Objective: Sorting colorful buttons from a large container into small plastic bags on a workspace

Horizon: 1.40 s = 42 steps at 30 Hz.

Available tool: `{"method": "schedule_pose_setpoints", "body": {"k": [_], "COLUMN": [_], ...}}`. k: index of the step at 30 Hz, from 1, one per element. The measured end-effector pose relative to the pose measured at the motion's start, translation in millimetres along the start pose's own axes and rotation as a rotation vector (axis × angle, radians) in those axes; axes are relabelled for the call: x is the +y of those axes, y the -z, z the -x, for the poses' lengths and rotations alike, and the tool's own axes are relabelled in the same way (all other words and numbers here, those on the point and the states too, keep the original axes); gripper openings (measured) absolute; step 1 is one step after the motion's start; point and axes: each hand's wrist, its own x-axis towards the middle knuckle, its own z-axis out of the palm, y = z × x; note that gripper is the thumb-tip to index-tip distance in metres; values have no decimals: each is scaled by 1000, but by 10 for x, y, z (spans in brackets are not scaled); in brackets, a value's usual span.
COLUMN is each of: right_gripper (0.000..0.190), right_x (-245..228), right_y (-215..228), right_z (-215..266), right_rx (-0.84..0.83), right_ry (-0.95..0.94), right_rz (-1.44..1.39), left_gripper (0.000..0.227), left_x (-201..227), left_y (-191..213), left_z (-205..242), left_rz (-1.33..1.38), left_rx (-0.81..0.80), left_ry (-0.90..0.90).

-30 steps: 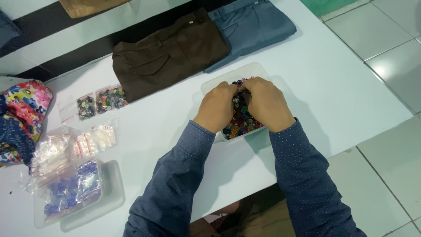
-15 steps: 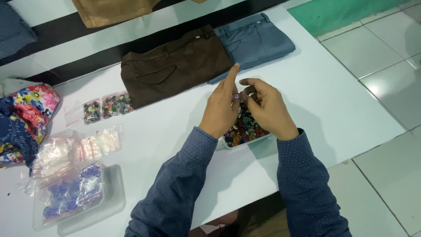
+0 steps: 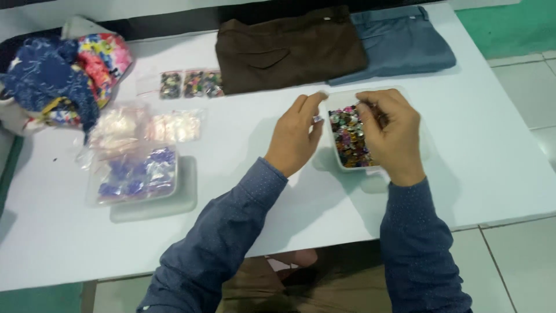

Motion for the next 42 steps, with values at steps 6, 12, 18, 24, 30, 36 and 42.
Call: {"method": "schedule_pose_setpoints", "body": {"k": [6,12,18,24,30,36,42], "right_gripper": [15,16,15,18,22,18,36], "right_x": [-528,-111,-50,64,75,310,297], "right_y": [-720,-1626,-1625,-1645,-1629,-1769,-1771], "right_z": [-41,0,5,27,38,114,203], "right_rx": [-145,-339,-419,-470,-441,-399,-350], "right_ry": [1,-240,-246,-230,-266,-143,-180], "right_rz": [-161,-21,-27,-14,-40,8,-86], "left_gripper": [25,25,17,33,28,13,23], "left_x": [-681,-1193,-1110,-998,-1032,-1292,-1314], "left_y": [297,435,484,568,514,310,326], "left_z": [390,622,533,567,621,718,756], "left_rz": [-139,-47,4,-30,-49,-26,-40], "left_rx": [-16,-181,-166,-231,-197,-124,-59], "left_ry": [166,601,610,584,514,420,351]}}
